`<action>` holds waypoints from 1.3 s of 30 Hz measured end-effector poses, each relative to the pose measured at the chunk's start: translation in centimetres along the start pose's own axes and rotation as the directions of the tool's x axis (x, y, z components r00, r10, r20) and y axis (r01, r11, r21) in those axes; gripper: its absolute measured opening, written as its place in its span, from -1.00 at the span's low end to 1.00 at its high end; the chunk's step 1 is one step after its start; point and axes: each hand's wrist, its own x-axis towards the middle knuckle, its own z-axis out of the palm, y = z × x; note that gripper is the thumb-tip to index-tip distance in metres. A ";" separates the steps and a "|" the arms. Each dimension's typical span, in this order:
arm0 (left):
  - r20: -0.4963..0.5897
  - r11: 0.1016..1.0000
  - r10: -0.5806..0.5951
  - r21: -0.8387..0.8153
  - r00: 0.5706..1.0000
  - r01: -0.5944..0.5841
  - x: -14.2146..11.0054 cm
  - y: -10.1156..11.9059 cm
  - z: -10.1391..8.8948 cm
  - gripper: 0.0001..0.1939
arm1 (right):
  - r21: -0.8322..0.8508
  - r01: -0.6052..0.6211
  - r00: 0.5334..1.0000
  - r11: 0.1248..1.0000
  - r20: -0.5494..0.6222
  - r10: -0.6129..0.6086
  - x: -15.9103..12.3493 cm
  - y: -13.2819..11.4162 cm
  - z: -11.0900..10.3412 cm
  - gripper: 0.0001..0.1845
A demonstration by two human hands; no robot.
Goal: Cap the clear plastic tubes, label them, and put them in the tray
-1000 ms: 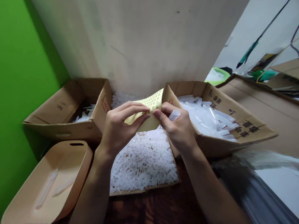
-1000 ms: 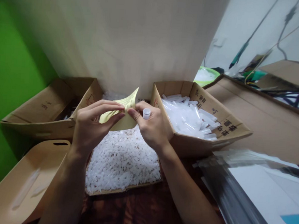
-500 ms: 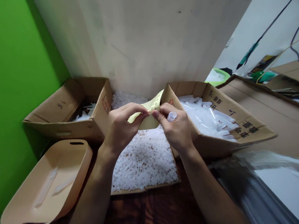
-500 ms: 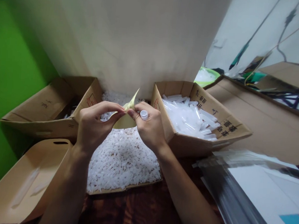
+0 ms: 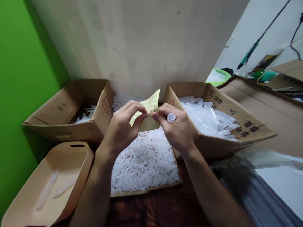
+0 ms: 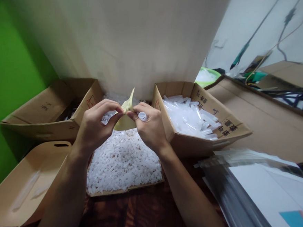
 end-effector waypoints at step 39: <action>0.166 0.943 -0.178 -0.253 0.970 0.217 0.1 1.4 0.8 -0.90 | -0.340 0.054 0.988 0.939 0.156 -0.001 -0.7 1.6 0.3 -0.84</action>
